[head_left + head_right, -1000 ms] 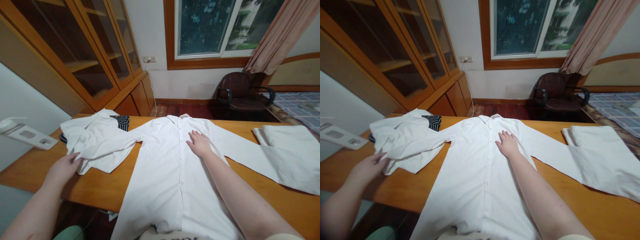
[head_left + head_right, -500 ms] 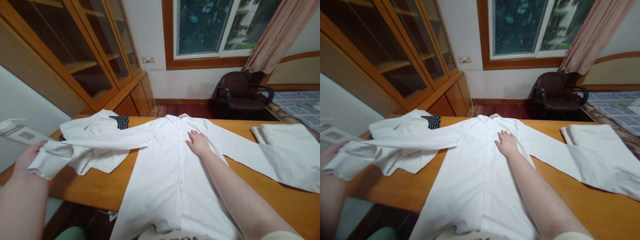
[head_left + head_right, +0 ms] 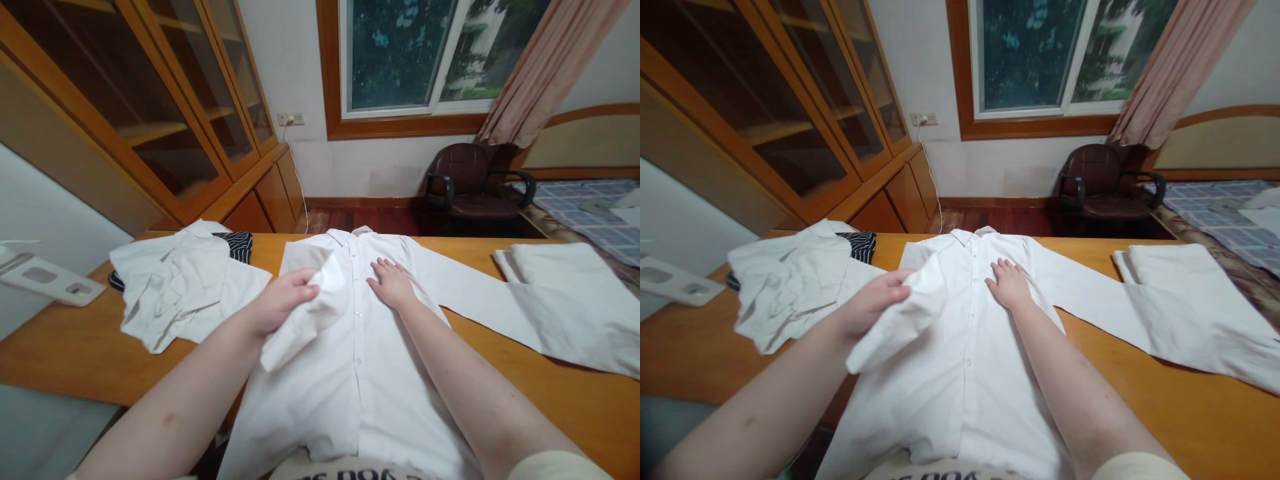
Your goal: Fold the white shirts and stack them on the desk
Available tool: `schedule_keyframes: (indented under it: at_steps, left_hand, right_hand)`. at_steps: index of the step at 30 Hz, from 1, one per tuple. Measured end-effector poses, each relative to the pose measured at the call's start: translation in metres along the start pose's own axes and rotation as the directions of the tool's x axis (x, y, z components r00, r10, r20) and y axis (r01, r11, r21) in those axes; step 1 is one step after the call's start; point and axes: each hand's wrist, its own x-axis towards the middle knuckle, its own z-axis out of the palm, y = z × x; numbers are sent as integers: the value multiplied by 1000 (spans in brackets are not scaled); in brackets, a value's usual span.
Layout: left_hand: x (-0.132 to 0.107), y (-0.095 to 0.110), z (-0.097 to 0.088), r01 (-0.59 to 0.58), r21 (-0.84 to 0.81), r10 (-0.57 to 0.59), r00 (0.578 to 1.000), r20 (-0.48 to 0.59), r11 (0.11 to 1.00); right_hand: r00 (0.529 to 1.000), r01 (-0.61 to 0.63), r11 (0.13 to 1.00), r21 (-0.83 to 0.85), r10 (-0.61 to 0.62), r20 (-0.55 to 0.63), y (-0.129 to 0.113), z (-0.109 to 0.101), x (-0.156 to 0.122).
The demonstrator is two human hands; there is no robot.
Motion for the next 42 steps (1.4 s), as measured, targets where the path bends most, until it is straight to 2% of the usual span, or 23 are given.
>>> schedule_keyframes:
  at_steps: [2,3,4,6,7,8,9,10,12,13,14,16,18,20,25,28,32,35,39,41,42]
  left_hand:
    - [15,-20,31,57,86,-72,980,188,995]
    - [21,-29,44,47,148,-84,962,259,988]
    - [24,-39,55,17,230,-102,927,362,973]
    - [27,-53,69,-87,383,-134,847,514,920]
    - [27,-59,71,-136,446,-155,816,557,885]
    - [27,-63,69,-167,496,-167,812,559,852]
    - [28,-66,65,-176,540,-165,835,524,823]
    - [30,-69,57,-164,580,-145,882,448,798]
    - [38,-74,31,-75,661,-56,983,175,746]
    - [43,-77,14,0,701,0,1000,0,713]
    - [50,-80,-4,99,728,48,983,-179,678]
    - [64,-88,-41,295,700,111,875,-472,650]
    - [77,-97,-72,418,571,66,764,-641,707]
    - [89,-107,-93,447,495,6,737,-676,745]
    - [115,-117,-114,385,449,-51,801,-596,806]
    - [128,-110,-123,347,494,7,813,-582,797]
    - [137,-100,-127,317,610,128,809,-574,727]
    - [133,-103,-115,296,696,229,800,-555,654]
    - [109,-118,-94,303,786,336,779,-530,538]
    - [91,-125,-92,346,741,288,762,-579,575]
    - [81,-128,-94,359,707,230,773,-591,610]
  right_hand:
    - [1000,4,1000,-1,-4,-9,0,-1,0]
    - [1000,6,1000,-3,-6,-16,-1,-1,0]
    - [1000,9,1000,-3,-9,-23,-1,-1,0]
    - [999,13,1000,-3,-13,-29,-1,-1,-1]
    - [999,13,1000,-2,-13,-29,-1,-1,-1]
    - [1000,13,1000,0,-13,-25,-1,-1,-1]
    - [1000,10,1000,4,-10,-20,-1,-1,-1]
    - [1000,7,1000,7,-6,-14,-1,-1,-1]
    - [1000,-1,1000,14,1,-2,-1,-2,0]
    - [1000,-2,1000,17,2,4,0,-2,0]
    - [1000,-3,1000,20,3,8,0,-2,0]
    - [1000,-2,1000,26,2,13,0,-2,0]
    - [1000,-2,1000,29,2,14,0,-2,1]
    - [1000,-2,1000,30,2,10,0,-1,1]
    - [1000,-3,1000,23,3,-16,-1,-1,0]
    - [1000,-5,1000,30,5,-11,-1,-1,-1]
    - [1000,-1,999,44,2,-2,-1,-4,-2]
    - [1000,-6,999,49,6,-5,-1,-6,-2]
    - [1000,-9,999,48,9,-11,-2,-7,-2]
    - [1000,-7,999,45,8,-7,-2,-6,-1]
    - [1000,-8,999,45,8,-5,-2,-6,-1]
